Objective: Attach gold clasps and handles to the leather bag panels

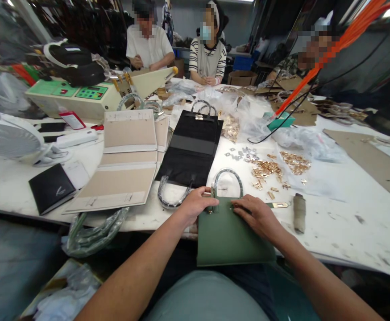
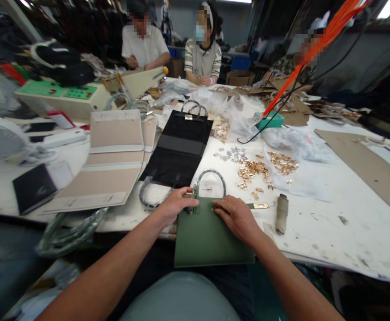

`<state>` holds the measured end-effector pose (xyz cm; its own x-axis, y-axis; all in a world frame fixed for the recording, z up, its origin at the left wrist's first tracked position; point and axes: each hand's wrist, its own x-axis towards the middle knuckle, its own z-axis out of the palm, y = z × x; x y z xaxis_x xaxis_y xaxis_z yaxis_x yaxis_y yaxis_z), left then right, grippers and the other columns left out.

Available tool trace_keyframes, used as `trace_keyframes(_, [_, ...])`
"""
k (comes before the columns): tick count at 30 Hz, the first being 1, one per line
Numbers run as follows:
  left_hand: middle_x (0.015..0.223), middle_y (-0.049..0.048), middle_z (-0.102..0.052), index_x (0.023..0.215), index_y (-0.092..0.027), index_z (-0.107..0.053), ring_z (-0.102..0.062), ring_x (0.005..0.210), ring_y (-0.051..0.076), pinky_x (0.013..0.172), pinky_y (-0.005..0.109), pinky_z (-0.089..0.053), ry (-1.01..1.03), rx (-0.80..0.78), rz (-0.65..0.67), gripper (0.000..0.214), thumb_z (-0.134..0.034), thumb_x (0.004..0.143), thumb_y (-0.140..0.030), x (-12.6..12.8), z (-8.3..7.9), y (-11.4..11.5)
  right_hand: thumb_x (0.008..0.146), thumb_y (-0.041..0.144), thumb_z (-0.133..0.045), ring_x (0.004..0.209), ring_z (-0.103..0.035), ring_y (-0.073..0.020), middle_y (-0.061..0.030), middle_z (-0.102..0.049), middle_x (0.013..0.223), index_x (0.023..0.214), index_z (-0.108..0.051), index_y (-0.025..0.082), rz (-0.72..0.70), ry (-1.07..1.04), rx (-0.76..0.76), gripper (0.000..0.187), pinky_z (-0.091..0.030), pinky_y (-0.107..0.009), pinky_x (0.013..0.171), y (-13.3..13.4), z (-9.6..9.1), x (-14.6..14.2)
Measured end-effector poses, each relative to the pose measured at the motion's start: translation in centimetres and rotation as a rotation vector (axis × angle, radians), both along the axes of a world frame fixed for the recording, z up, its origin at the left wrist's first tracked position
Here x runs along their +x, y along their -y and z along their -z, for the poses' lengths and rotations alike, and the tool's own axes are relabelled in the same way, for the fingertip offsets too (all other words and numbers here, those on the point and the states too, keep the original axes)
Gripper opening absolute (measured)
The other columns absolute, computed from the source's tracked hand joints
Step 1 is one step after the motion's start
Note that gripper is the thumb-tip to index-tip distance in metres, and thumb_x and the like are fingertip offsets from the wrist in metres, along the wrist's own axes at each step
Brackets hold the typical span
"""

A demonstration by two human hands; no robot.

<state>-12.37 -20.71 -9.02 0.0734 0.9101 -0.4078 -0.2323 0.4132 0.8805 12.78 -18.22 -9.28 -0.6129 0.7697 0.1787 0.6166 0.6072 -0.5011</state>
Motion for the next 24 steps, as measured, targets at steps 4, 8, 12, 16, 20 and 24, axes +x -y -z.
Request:
trace_keyframes(4, [0.086,0.0073,-0.076,0.105,-0.014,-0.073,-0.070,0.067,0.018,0.066,0.030,-0.057,0.205,-0.052,0.057,0.053,-0.092,0.057,-0.028,0.2,-0.1,0.3,0.102,0.034,-0.055,0.090,-0.065,-0.0240,-0.0068,-0.068,0.093,0.121,-0.075,0.029,0.010,-0.089,-0.050,0.028,-0.055,-0.039,0.083,-0.4,-0.8,0.4])
trace_keyframes(8, [0.079,0.0051,-0.073,0.097,-0.013,-0.075,-0.066,0.063,0.015,0.067,0.030,-0.057,0.366,-0.064,0.041,0.044,-0.092,0.061,-0.032,1.0,-0.2,0.8,0.102,0.035,-0.056,0.093,-0.066,-0.0234,-0.0064,-0.068,0.097,0.121,-0.076,0.031,0.015,-0.148,-0.082,0.028,-0.056,-0.038,0.084,-0.7,-1.5,0.8])
trace_keyframes(12, [0.064,-0.0002,-0.064,0.077,-0.016,-0.067,-0.058,0.053,0.014,0.057,0.029,-0.051,0.401,-0.131,-0.050,0.027,-0.083,0.061,-0.031,2.2,-0.2,1.0,0.102,0.035,-0.055,0.092,-0.066,-0.0241,-0.0072,-0.070,0.099,0.123,-0.075,0.031,0.011,-0.106,-0.027,0.029,-0.056,-0.039,0.083,-0.7,-1.6,1.0])
trace_keyframes(16, [0.056,-0.0034,-0.055,0.066,-0.019,-0.058,-0.051,0.048,0.013,0.050,0.027,-0.044,0.311,-0.130,-0.121,0.018,-0.073,0.060,-0.026,2.8,-0.1,0.6,0.105,0.036,-0.051,0.092,-0.066,-0.0258,-0.0095,-0.071,0.101,0.126,-0.074,0.028,-0.026,-0.001,0.058,0.032,-0.055,-0.041,0.082,-0.4,-1.2,1.2])
trace_keyframes(20, [0.054,-0.0042,-0.053,0.063,-0.020,-0.055,-0.049,0.046,0.012,0.049,0.026,-0.041,0.273,-0.130,-0.121,0.017,-0.071,0.059,-0.025,2.9,-0.2,0.2,0.106,0.036,-0.049,0.092,-0.066,-0.0269,-0.0107,-0.071,0.102,0.125,-0.073,0.025,-0.017,0.080,0.122,0.033,-0.053,-0.042,0.083,-0.2,-0.4,1.1])
trace_keyframes(24, [0.054,-0.0040,-0.053,0.064,-0.019,-0.057,-0.049,0.047,0.012,0.049,0.025,-0.039,0.257,-0.130,-0.092,0.019,-0.073,0.058,-0.026,2.8,-0.2,0.2,0.106,0.035,-0.049,0.090,-0.066,-0.0270,-0.0106,-0.072,0.100,0.126,-0.072,0.025,-0.010,0.129,0.154,0.032,-0.053,-0.042,0.082,-0.3,0.3,0.9])
